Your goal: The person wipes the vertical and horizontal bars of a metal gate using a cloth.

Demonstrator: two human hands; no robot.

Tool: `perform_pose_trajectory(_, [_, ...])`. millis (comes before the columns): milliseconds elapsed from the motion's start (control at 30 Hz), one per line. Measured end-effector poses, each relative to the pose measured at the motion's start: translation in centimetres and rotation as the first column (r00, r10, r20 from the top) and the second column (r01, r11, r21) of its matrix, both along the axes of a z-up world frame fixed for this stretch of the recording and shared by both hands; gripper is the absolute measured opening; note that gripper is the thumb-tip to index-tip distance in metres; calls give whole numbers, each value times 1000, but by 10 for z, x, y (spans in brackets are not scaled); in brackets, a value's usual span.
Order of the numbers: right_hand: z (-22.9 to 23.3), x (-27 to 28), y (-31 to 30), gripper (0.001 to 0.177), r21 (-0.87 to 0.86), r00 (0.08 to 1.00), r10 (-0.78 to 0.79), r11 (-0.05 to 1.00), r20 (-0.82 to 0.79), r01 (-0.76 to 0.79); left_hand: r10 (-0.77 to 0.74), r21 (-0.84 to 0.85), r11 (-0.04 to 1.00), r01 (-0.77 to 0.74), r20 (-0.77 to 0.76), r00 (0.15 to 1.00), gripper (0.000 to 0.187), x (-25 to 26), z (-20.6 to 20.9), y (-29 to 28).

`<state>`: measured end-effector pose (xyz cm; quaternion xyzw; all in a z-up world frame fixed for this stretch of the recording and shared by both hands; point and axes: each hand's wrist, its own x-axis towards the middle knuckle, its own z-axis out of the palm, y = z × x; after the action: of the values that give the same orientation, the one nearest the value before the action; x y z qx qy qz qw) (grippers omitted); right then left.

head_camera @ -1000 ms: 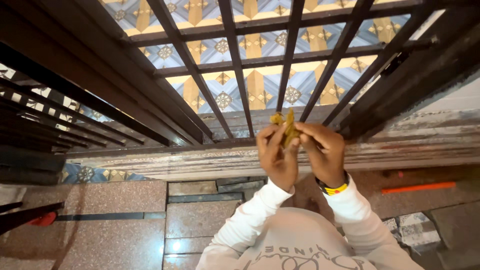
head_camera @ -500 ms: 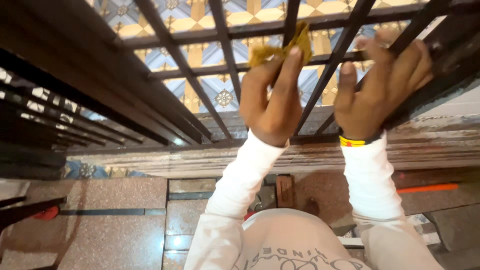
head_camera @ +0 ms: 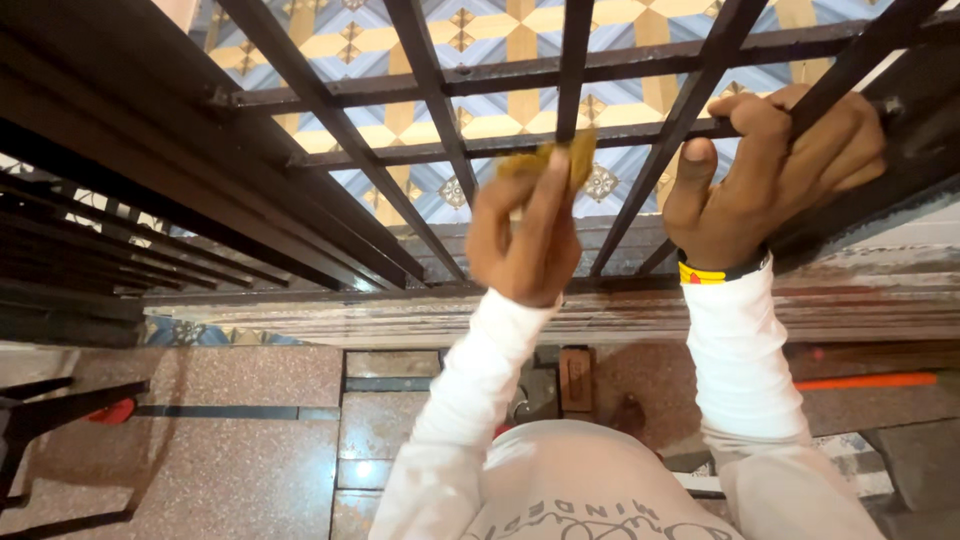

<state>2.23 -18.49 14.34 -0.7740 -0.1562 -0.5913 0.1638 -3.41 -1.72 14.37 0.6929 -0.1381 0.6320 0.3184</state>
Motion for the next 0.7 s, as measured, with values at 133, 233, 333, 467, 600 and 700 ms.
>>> perform_pose_trajectory(133, [0,-4,0,47,-7,999,3,1000,-32,-3,-26,44,999,25,9,1000,43,11,39,5])
perform_pose_trajectory(233, [4,-12,0,46,-5,998,17,1000,-65,-18,-17,33,999,16,12,1000,42,11,30,2])
perform_pose_trajectory(333, [7,-9,2,45,15,999,36,999,-32,-35,-4,2,1000,4,-1,1000,36,8,-22,-2])
perform_pose_trajectory(467, [2,-12,-1,44,-9,998,39,999,-38,-40,42,-64,997,-49,-98,994,28,-2,-110,-12])
perform_pose_trajectory(600, [-2,-6,-6,45,-19,998,41,999,-38,-42,44,8,999,-44,-148,988,28,-10,-129,-2])
perform_pose_trajectory(700, [-4,-8,-6,46,-6,996,58,998,-68,-59,-17,-18,1000,16,-46,999,30,-2,-93,0])
